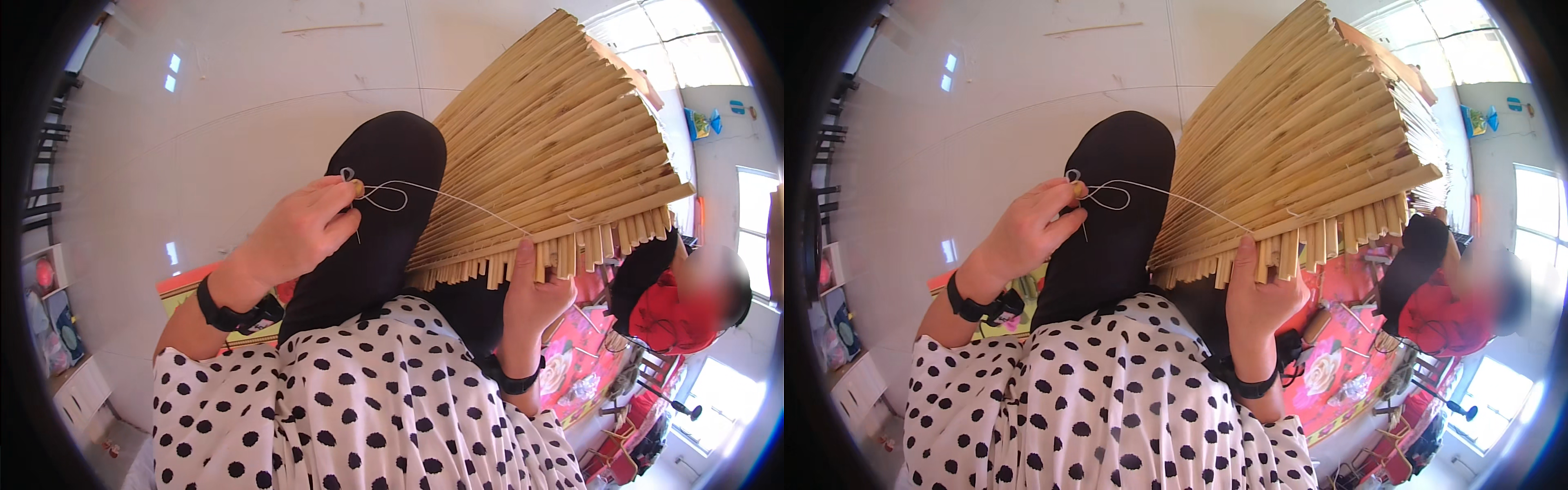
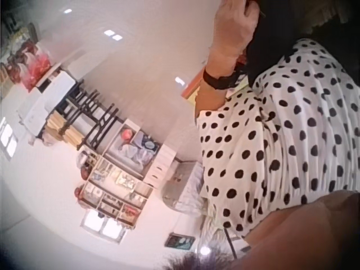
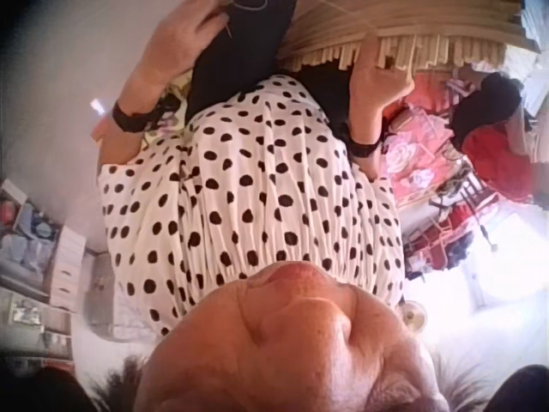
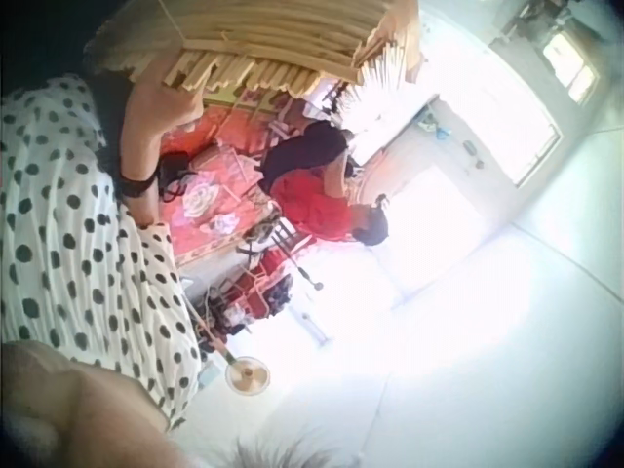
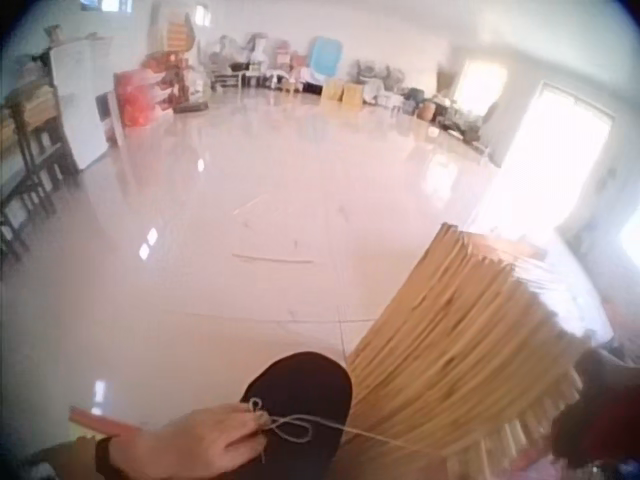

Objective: The person weaves a white thread through the edges of a bamboo mat, pulling and tightening it to secure the slats. They rotate the mat to work on different sections and use green-handled scissors to trim the thread near the end.

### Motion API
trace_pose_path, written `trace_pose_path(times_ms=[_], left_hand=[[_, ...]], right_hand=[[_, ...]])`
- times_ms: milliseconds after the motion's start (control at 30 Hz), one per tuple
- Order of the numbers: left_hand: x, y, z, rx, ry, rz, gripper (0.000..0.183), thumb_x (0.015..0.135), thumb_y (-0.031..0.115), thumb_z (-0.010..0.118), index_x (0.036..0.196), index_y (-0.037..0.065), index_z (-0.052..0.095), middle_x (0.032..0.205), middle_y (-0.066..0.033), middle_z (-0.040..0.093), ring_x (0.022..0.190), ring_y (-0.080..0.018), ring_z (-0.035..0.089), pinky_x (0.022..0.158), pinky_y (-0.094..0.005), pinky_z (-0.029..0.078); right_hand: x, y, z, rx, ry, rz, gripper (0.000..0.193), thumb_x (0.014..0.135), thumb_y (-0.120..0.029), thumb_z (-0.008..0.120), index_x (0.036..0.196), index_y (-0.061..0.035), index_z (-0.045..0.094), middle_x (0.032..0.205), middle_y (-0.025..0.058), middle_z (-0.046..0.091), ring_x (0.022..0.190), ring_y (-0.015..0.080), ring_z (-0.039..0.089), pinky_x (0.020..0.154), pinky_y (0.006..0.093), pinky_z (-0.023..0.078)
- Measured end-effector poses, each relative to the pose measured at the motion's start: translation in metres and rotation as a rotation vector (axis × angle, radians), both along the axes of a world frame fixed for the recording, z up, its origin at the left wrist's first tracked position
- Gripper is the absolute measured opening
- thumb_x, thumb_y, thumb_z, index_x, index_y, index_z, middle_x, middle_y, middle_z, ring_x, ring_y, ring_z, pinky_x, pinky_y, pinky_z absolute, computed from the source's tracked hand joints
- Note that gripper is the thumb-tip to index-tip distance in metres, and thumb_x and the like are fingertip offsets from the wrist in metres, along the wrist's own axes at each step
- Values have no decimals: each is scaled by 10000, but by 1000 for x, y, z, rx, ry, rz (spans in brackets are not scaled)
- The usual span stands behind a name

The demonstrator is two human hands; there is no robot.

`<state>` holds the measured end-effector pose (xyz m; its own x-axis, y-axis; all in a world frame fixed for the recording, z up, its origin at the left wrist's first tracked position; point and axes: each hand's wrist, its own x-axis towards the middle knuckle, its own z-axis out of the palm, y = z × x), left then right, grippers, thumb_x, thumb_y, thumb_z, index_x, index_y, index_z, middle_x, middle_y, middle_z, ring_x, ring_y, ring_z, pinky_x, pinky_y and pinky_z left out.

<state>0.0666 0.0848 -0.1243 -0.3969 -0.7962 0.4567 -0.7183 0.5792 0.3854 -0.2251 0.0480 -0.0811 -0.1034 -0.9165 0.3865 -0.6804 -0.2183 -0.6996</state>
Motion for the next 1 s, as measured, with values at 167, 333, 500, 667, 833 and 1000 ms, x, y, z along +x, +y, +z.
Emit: trace_pose_path(times_ms=[167,333,500,667,833,1000], left_hand=[[5,-4,10,21,151,8,117,741,-14,703,829,5,628,1087,-153,630,881,-273,640,772,-353,536],[8,-13,38,168,698,-5,145,832,-55,680,909,34,594,1035,-122,668,854,-221,659,729,-301,521],[-15,-32,55,318,825,-114,46,949,-30,575,958,9,553,823,-94,645,737,-174,669,683,-286,529],[-50,-57,50,253,600,-178,96,889,62,696,920,66,605,726,-52,638,541,-219,614,506,-285,460],[-84,-68,41,238,446,-165,144,872,142,737,927,100,610,660,-57,610,555,-261,604,476,-336,454],[-102,-72,36,302,465,-158,145,864,135,733,934,106,609,729,-63,624,591,-278,614,490,-349,471]], right_hand=[[-7,-2,-1,-21,29,-34,243,897,-177,753,948,53,695,786,120,729,672,164,683,641,308,528],[-12,4,0,140,29,-77,280,918,-87,727,1127,77,641,1052,105,708,928,123,637,832,274,514],[-14,4,-3,56,53,-74,252,908,-123,738,1055,65,659,963,111,715,838,173,658,772,299,516],[-6,3,-6,-12,17,-129,211,882,-174,756,901,29,703,775,122,728,658,253,694,643,337,517],[-9,10,-7,148,-11,-146,308,922,-172,749,1072,87,681,987,93,725,849,102,629,783,250,509],[-7,11,-6,140,-32,-158,322,917,-194,757,1059,87,687,956,88,731,820,96,629,766,248,513]])
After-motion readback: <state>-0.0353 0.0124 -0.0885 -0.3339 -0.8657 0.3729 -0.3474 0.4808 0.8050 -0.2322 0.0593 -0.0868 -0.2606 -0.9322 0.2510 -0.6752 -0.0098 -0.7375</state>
